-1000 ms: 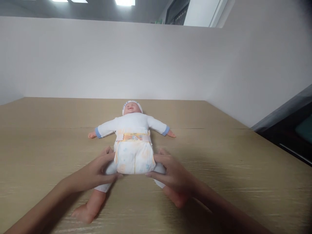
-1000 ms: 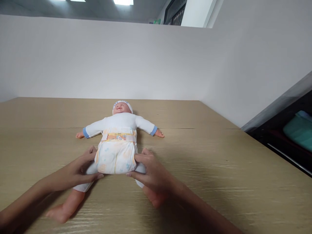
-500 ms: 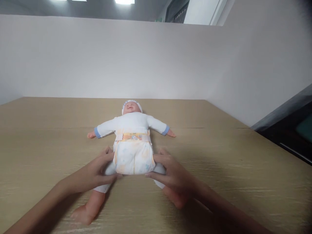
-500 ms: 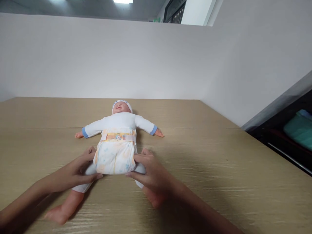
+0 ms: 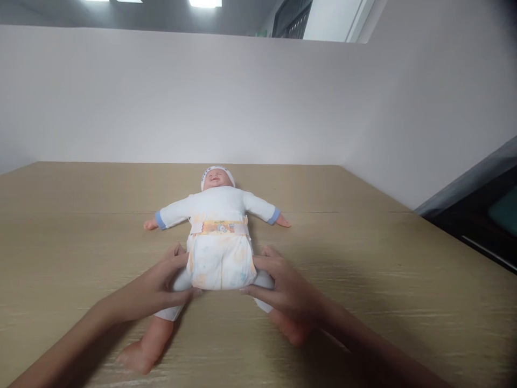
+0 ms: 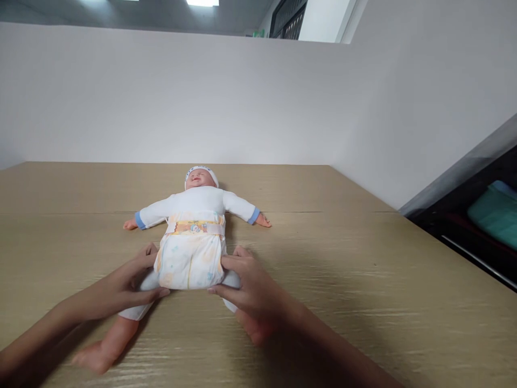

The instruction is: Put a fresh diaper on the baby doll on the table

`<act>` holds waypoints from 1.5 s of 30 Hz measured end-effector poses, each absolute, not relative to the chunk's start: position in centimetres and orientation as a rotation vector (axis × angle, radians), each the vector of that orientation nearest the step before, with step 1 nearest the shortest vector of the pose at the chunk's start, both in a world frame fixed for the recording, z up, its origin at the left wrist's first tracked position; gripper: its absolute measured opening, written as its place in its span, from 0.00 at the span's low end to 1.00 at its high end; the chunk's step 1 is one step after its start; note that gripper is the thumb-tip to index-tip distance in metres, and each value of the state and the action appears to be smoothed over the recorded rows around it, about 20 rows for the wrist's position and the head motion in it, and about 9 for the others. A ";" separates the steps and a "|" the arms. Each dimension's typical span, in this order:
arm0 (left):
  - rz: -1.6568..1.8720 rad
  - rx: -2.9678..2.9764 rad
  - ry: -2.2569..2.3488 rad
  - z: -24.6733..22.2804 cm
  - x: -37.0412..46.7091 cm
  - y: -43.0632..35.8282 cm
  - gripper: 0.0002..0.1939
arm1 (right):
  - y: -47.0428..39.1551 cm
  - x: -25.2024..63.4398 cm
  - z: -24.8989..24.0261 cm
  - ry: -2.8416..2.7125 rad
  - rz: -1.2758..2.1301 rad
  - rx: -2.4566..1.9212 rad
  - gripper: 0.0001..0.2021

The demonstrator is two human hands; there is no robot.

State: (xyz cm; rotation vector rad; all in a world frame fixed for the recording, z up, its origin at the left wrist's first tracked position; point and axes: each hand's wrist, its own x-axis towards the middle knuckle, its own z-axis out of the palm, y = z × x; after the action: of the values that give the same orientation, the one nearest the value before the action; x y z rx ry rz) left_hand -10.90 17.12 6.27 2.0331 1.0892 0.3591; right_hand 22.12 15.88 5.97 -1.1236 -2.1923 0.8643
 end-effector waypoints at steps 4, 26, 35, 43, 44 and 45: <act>0.370 2.022 1.074 6.4 -10.9 17.0 0.15 | 15.9 22.1 5.9 -2.194 0.872 -1.120 0.08; 0.382 2.040 1.078 6.3 -11.0 17.3 0.17 | 15.7 22.0 6.2 -2.193 0.843 -1.129 0.08; 0.400 2.005 1.041 6.3 -11.0 17.2 0.17 | 15.7 22.0 6.1 -2.207 0.838 -1.095 0.08; 0.401 2.010 1.073 5.9 -11.0 17.2 0.19 | 15.8 21.9 5.7 -2.191 0.856 -1.091 0.08; 0.404 1.999 1.065 5.9 -11.1 17.2 0.19 | 15.8 21.9 5.7 -2.192 0.853 -1.093 0.09; 0.409 1.992 1.055 5.8 -11.1 17.2 0.20 | 15.8 21.9 5.6 -2.192 0.849 -1.097 0.09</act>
State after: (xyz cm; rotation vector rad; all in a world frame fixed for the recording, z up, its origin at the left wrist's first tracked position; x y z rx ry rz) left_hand -11.07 17.15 5.82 1.9924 1.0550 0.4090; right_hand 21.91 15.82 5.63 -1.0967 -2.1918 0.8491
